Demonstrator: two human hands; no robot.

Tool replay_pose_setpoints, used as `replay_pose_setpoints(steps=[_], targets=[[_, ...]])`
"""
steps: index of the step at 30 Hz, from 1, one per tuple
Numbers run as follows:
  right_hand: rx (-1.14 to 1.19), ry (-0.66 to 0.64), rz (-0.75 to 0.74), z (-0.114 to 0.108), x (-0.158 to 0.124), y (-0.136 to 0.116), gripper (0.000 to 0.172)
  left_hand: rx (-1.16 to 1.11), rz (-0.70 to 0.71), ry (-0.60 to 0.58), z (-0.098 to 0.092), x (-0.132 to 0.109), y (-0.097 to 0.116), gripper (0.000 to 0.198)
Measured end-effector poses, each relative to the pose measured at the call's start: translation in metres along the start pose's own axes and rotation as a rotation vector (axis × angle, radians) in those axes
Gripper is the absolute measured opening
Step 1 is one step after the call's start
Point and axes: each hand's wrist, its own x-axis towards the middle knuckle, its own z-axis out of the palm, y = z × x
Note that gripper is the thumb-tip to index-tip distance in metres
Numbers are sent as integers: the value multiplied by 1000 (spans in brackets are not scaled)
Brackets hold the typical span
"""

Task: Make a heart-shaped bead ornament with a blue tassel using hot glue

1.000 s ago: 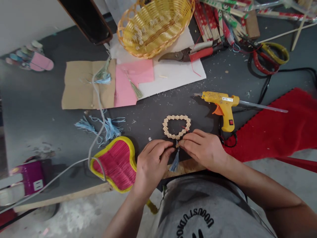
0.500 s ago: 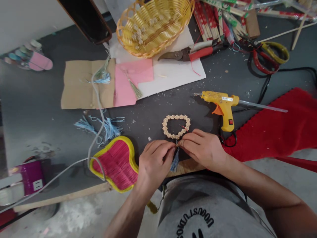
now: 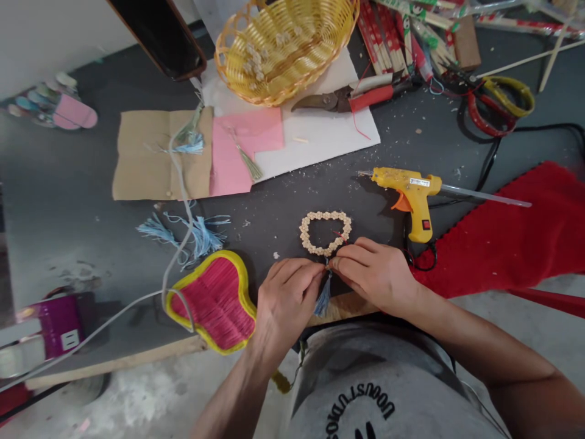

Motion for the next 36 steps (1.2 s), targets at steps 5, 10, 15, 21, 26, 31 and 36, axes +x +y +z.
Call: replay_pose_setpoints(steps=[5, 10, 15, 21, 26, 31, 36], targets=[[17, 1, -6, 0, 0, 1, 14, 10, -61, 9, -2, -6, -3, 11], [6, 6, -1, 1, -1, 1, 17, -17, -50, 23, -2, -6, -2, 12], [12, 9, 11, 1, -1, 0, 19, -7, -78, 25, 0, -4, 1, 12], [17, 6, 8, 1, 0, 0, 19, -36, -93, -11, 0, -4, 2, 14], [16, 10, 16, 0, 0, 0, 20, -30, -72, 16, 0, -3, 3, 11], [14, 14, 19, 1, 0, 0, 20, -24, -36, 34, -1, -2, 4, 11], [2, 17, 12, 1, 0, 1, 18, -6, -14, 42, -2, -1, 4, 10]])
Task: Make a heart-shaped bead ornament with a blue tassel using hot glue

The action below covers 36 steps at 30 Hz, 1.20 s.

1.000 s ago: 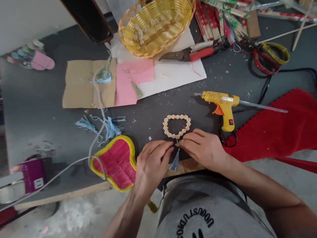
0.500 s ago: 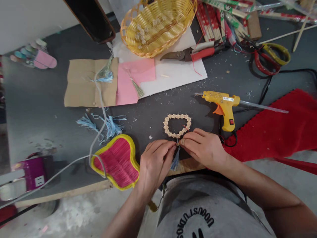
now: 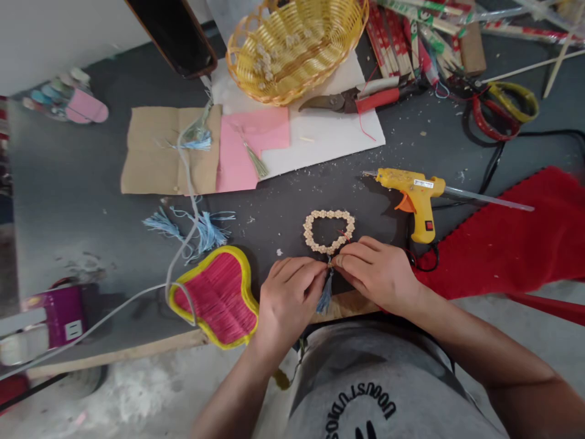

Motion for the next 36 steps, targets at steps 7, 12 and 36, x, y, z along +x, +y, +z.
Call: replay_pose_setpoints(steps=[7, 12, 36], targets=[[0, -5, 6, 0, 0, 0, 19, -12, -3, -9, 1, 0, 0, 11], [4, 16, 0, 0, 0, -1, 19, -2, 20, -17, 0, 0, -1, 12], [20, -27, 21, -3, -1, 0, 16, 25, 20, -12, 4, -5, -4, 15]])
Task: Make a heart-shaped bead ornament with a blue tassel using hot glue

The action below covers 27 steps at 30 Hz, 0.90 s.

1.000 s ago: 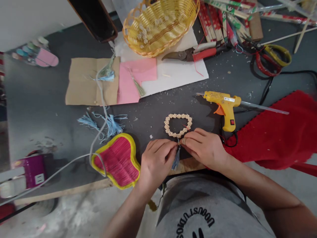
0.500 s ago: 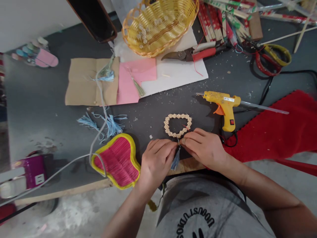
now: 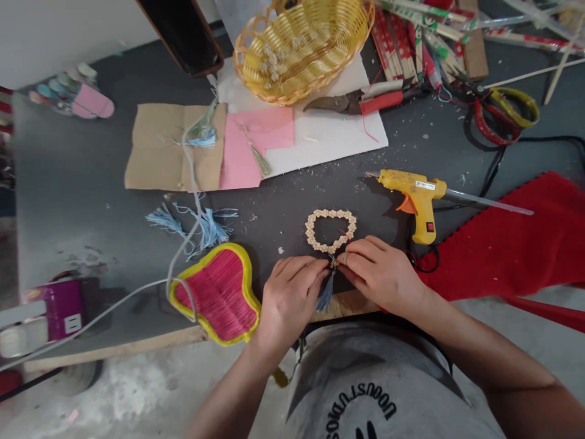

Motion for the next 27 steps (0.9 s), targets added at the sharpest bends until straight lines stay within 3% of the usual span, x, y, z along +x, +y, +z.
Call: replay_pose_setpoints(steps=[6, 10, 15, 21, 27], targets=[[12, 3, -7, -4, 0, -5, 14, 16, -4, -12, 2, 0, 2, 10], [25, 97, 10, -28, -6, -5, 14, 12, -7, -9, 3, 0, 3, 7], [-348, 299, 196, -69, -20, 27, 22, -9, -13, -2, 3, -2, 4, 6], [-468, 138, 379, -91, -29, 64, 31, 6, -20, 27, 3, -3, 4, 8], [-360, 138, 561, -90, -28, 51, 38, 15, -10, 30, 5, -1, 6, 9]])
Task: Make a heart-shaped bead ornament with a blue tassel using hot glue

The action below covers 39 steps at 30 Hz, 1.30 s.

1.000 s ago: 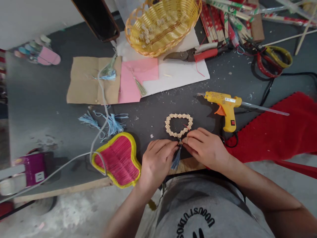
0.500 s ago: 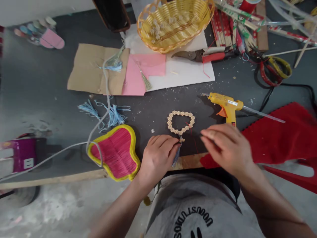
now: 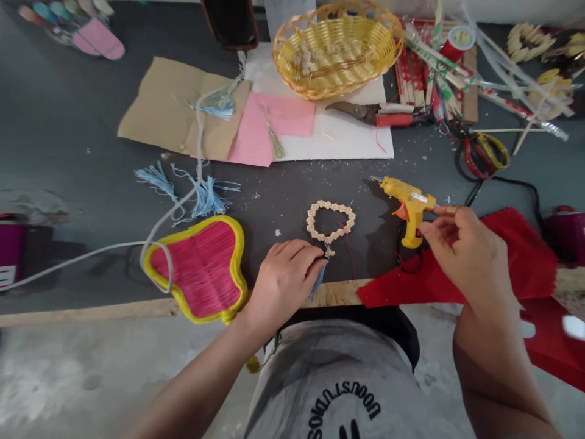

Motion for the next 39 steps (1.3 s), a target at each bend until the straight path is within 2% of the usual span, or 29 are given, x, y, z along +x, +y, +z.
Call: replay_pose_setpoints(steps=[5, 10, 12, 15, 18, 21, 25, 27, 32, 39], targets=[[60, -90, 119, 11, -2, -16, 58, 22, 4, -5, 3, -1, -2, 12], [180, -80, 307, 17, 2, -18, 48, 36, 11, 16, 5, -2, -3, 14], [317, -37, 369, 18, 2, -15, 46, 34, 20, 21, 5, -2, -3, 13], [670, 21, 439, 20, -4, -8, 48, 42, 19, 23, 4, -2, -1, 12], [920, -89, 489, 18, -15, -4, 38, 44, 19, 22, 3, 0, 1, 11], [1050, -302, 457, 12, -29, -5, 23, 32, 29, 28, 3, 1, 1, 12], [1220, -584, 304, 7, -44, -12, 29, 35, 24, 38, 4, 2, 1, 12], [1232, -677, 226, 7, -47, -15, 28, 38, 22, 37, 4, 2, 1, 12], [1236, -692, 165, 8, -51, -17, 24, 36, 19, 24, 4, 2, 1, 13], [1144, -780, 98, 12, -55, -8, 23, 31, 24, 23, 4, 1, 1, 13]])
